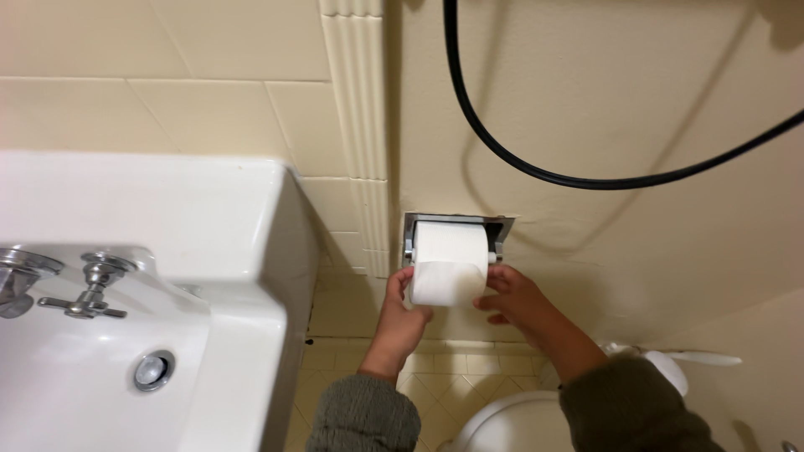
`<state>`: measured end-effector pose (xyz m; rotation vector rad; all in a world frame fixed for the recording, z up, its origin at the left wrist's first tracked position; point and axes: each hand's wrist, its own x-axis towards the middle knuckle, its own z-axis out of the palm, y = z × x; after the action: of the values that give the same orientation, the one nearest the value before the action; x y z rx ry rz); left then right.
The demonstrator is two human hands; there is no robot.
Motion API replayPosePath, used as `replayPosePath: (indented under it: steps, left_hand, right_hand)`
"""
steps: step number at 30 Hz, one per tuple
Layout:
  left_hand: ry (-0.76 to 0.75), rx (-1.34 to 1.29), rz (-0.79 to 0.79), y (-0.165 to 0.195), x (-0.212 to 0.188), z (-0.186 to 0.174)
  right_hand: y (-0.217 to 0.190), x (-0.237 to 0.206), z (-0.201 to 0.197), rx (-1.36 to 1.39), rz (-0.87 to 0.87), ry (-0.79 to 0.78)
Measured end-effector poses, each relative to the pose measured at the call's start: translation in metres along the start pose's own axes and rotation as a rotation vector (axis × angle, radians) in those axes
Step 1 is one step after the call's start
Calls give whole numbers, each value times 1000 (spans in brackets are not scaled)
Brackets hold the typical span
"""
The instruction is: The person tidies the bathroom: they pick up a toothbrush, toothpaste and a hairbrush from the sink, place packaged wipes and bottles into the medicine cabinet, arrange bottles on the shelves, set a box on the toilet tank, load a toilet paper roll onto the wall holder, and hang towels on the door rack.
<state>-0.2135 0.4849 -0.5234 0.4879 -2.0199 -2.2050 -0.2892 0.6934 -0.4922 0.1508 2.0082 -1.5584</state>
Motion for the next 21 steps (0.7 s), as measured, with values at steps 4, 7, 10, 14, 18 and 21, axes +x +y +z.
replayPosePath:
  steps: [4, 7, 10, 14, 18, 21]
  left_hand:
    - [28, -99, -122, 21, -5, -2]
    - [63, -134, -169, 45, -2, 11]
    - [90, -99, -218, 56, 3, 16]
    - [-84, -44, -60, 47, 7, 2]
    - [29, 256, 63, 36, 3, 1]
    - [156, 297, -29, 41, 11, 17]
  right_hand:
    - [-16, -11, 9, 68, 21, 48]
    - [-32, -8, 14, 86, 59, 132]
    - [-44, 1, 17, -34, 49, 196]
    - [-68, 15, 8, -95, 81, 234]
    - [-57, -5, 4, 275, 74, -61]
    - [-30, -21, 10, 305, 116, 105]
